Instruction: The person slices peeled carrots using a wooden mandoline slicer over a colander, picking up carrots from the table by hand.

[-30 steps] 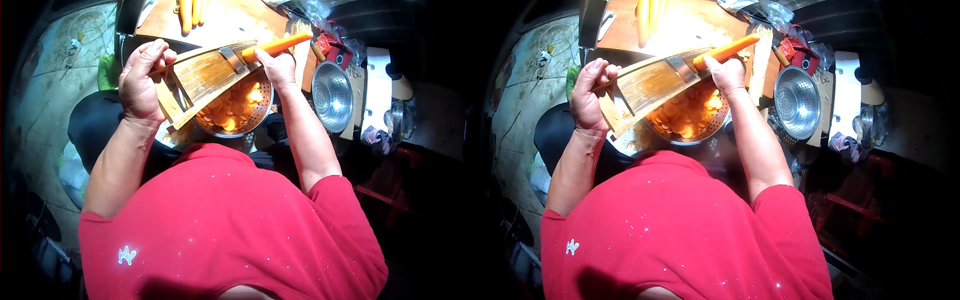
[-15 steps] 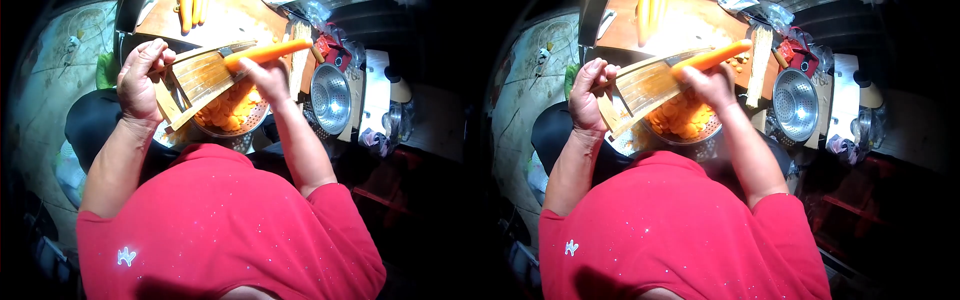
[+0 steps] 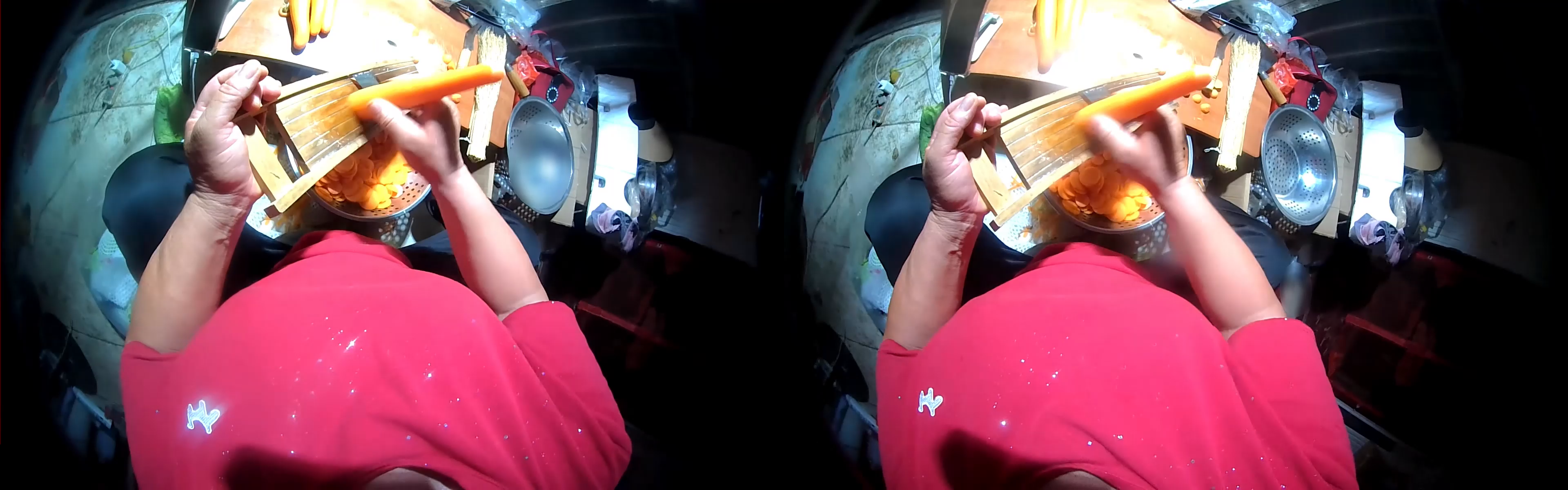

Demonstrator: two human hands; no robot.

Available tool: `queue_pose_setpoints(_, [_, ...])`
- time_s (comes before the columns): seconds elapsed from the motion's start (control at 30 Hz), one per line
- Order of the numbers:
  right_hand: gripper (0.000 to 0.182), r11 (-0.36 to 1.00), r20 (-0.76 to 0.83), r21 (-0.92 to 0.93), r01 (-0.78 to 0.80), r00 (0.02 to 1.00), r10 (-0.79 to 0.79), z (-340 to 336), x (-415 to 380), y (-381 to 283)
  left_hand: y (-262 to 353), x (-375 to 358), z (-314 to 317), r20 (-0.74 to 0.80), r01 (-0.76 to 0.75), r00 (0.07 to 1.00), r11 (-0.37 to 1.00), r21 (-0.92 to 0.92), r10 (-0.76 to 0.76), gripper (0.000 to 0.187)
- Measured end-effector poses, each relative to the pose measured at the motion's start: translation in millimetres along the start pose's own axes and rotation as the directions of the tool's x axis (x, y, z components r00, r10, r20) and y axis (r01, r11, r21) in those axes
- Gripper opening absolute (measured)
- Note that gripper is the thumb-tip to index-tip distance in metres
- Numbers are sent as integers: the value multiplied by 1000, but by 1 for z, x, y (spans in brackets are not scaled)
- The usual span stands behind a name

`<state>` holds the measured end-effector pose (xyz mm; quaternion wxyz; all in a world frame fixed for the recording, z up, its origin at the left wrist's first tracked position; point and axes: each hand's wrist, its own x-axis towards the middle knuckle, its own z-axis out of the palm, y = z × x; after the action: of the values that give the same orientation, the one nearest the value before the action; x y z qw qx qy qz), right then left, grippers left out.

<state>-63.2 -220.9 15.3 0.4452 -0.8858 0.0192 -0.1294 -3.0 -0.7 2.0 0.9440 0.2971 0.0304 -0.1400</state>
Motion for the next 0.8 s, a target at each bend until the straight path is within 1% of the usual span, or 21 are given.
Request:
queue_pose_setpoints(0.03, [30,917,61,270,-292,956,286,-1,4,20,0,1,0,-6,-1,1000,1000,17,1,14])
queue_pose_setpoints(0.1, [26,865,59,198,-462,886,460,-15,16,45,1,1,-2,-16,-3,1000,999,36,3,14])
queue_pose_setpoints(0.13, [23,851,-53,305,-427,885,463,-12,19,53,0,1,-3,-8,3,1000,999,33,-2,14])
queue_pose_setpoints(0.17, [23,853,-52,301,-425,886,460,-11,16,59,0,2,-3,1,-2,1000,1000,26,2,14])
queue_pose_setpoints(0.23, [21,909,31,263,-324,944,328,-4,9,15,0,1,-1,-21,-3,1000,1000,8,3,14])
queue_pose_setpoints(0.27, [19,940,126,216,-263,963,240,-3,2,-8,1,1,-1,-14,-3,1000,1000,10,3,14])
queue_pose_setpoints(0.3, [18,998,-12,-4,63,998,-63,7,-1,-27,1,2,-1,-2,-4,1000,1000,16,4,14])
queue_pose_setpoints(0.37, [19,998,5,26,-49,999,48,5,-2,-7,0,-1,1,-5,2,1000,1000,20,-2,13])
queue_pose_setpoints(0.4, [19,916,21,303,-263,963,269,5,3,12,1,0,1,-8,-7,1000,1000,19,7,13])
queue_pose_setpoints(0.43, [21,908,10,252,-335,939,344,-2,8,15,2,1,0,-9,-10,1000,1000,20,10,13])
queue_pose_setpoints(0.5, [22,850,-28,238,-470,871,490,-7,17,32,1,1,0,22,-5,1000,1000,17,4,13])
queue_pose_setpoints(0.53, [27,845,75,175,-506,862,501,-12,15,28,2,2,1,22,-11,1000,1000,14,10,13])
queue_pose_setpoints(0.57, [23,886,57,194,-420,907,417,-4,11,33,2,3,1,15,-10,1000,1000,12,10,13])
queue_pose_setpoints(0.6, [22,943,86,162,-292,956,281,-1,6,14,2,3,1,4,-2,1000,1000,12,2,13])
queue_pose_setpoints(0.63, [20,978,121,136,-157,983,140,3,2,-10,1,2,0,-8,6,1000,1000,15,-6,13])
queue_pose_setpoints(0.67, [21,995,74,-31,99,993,-97,11,-3,-19,1,2,-1,3,1,1000,1000,13,-1,13])
queue_pose_setpoints(0.7, [22,997,64,-42,57,996,-54,12,-6,-22,0,0,-1,3,8,1000,1000,17,-8,13])
queue_pose_setpoints(0.73, [23,981,59,116,-155,987,149,10,-5,-15,0,-1,-1,-6,7,1000,1000,16,-7,14])
queue_pose_setpoints(0.77, [25,897,86,271,-348,937,338,7,2,-1,1,-1,-1,-13,0,1000,1000,15,1,14])
queue_pose_setpoints(0.8, [27,916,76,222,-334,943,325,1,7,18,1,0,-1,-14,-8,1000,1000,20,8,14])
